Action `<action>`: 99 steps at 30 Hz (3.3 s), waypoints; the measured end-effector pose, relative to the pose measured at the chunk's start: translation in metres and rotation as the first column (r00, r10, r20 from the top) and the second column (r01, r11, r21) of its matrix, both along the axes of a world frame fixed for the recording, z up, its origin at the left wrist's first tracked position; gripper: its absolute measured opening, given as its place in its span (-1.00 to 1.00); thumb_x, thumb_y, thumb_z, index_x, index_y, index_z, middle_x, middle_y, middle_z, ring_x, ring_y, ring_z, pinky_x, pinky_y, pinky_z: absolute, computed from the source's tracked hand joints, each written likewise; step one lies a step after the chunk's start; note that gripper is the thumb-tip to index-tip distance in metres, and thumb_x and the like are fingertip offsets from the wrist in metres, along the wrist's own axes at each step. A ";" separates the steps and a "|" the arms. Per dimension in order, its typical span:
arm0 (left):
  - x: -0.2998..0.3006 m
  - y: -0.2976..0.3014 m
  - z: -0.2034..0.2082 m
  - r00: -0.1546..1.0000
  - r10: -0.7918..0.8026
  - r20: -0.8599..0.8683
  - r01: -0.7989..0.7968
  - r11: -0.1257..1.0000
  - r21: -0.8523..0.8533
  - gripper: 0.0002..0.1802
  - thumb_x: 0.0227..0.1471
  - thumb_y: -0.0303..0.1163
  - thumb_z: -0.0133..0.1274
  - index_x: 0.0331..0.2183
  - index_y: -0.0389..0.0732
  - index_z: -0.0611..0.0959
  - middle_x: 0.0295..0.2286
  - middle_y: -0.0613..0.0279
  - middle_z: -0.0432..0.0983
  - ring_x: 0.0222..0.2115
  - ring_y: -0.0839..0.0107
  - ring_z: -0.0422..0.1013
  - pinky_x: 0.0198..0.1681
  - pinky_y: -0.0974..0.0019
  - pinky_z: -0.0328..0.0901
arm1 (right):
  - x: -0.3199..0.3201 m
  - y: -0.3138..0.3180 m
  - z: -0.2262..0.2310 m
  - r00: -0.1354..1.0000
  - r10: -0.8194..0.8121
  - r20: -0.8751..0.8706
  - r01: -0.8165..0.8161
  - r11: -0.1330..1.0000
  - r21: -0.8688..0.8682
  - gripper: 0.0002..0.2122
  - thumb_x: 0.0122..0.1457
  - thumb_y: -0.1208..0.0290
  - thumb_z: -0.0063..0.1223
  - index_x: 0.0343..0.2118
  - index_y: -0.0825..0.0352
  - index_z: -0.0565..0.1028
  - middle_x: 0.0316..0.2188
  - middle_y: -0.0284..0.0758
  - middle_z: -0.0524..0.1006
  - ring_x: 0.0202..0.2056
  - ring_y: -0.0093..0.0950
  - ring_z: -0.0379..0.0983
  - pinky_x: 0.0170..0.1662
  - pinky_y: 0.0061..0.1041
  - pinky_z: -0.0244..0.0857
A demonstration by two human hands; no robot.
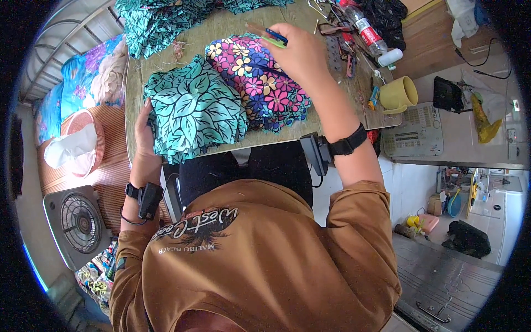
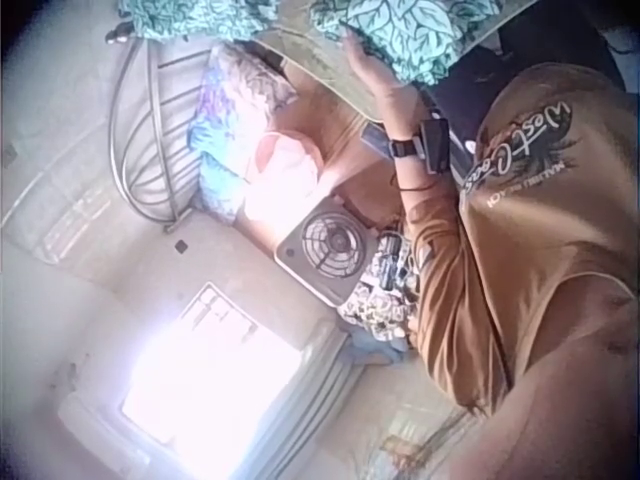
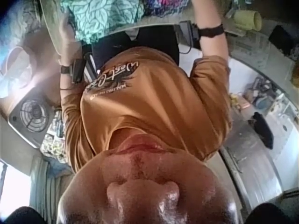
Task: The person trims loose threads from floral and leaf-patterned fabric pieces using shears before trimming threads from a circular black object held by another individual.
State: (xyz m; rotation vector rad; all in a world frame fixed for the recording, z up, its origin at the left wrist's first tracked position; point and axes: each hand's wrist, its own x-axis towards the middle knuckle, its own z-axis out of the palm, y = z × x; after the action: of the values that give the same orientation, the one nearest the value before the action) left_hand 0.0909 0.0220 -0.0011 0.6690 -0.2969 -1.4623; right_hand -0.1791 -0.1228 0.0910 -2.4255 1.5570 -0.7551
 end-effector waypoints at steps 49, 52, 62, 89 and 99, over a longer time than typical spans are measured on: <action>0.008 0.000 -0.014 0.998 -0.061 0.006 0.061 0.998 -0.024 -0.55 0.08 -0.23 -0.17 -0.05 -0.29 0.37 -0.14 0.08 0.40 -0.16 0.23 0.38 -0.05 0.21 0.26 | -0.025 0.031 0.006 0.969 0.246 -0.012 -0.242 0.959 0.145 -0.70 -0.06 0.16 0.14 -0.24 0.13 0.51 -0.50 -0.27 0.50 -0.43 -0.27 0.43 -0.38 -0.39 0.29; 0.007 0.000 -0.013 0.998 -0.069 -0.007 0.069 0.998 -0.014 -0.56 0.08 -0.23 -0.17 -0.05 -0.29 0.37 -0.14 0.08 0.40 -0.16 0.23 0.38 -0.05 0.20 0.26 | -0.023 0.028 -0.003 0.938 0.346 0.007 -0.343 0.927 0.150 -0.69 -0.05 0.21 0.15 -0.19 0.09 0.50 -0.51 -0.29 0.49 -0.44 -0.30 0.42 -0.37 -0.42 0.29; -0.003 -0.002 -0.010 0.998 -0.058 0.002 0.058 0.998 0.012 -0.55 0.08 -0.22 -0.17 -0.05 -0.28 0.37 -0.14 0.08 0.40 -0.15 0.23 0.37 -0.05 0.19 0.25 | -0.035 0.010 -0.004 0.871 0.480 -0.103 -0.465 0.874 0.141 -0.71 -0.01 0.17 0.07 -0.17 0.02 0.51 -0.59 -0.31 0.44 -0.51 -0.33 0.38 -0.42 -0.41 0.25; -0.012 0.003 0.013 0.944 -0.246 0.219 0.248 0.969 0.020 -0.38 -0.01 -0.13 0.01 0.01 -0.31 0.31 -0.09 0.08 0.36 -0.13 0.26 0.35 -0.04 0.20 0.26 | 0.056 0.051 -0.007 0.660 0.751 0.015 -0.710 0.617 0.340 -0.45 -0.12 -0.06 0.12 -0.04 0.08 0.41 -0.44 -0.24 0.53 -0.48 -0.30 0.49 -0.44 -0.39 0.33; -0.002 -0.033 0.091 0.820 -0.443 0.362 0.294 0.869 0.398 -0.52 -0.10 -0.53 0.04 -0.06 -0.35 0.39 -0.18 0.07 0.45 -0.23 0.27 0.43 -0.13 0.22 0.33 | 0.015 0.035 0.008 0.695 0.672 0.257 -0.718 0.664 0.207 -0.57 -0.09 0.15 0.19 -0.12 0.14 0.46 -0.44 -0.26 0.54 -0.44 -0.32 0.49 -0.40 -0.46 0.34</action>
State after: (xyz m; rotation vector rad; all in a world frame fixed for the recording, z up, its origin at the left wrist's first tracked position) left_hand 0.0892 -0.0105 0.0900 1.2817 -0.5749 -1.7445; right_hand -0.1641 -0.0876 0.0986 -2.3640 0.5065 -0.4869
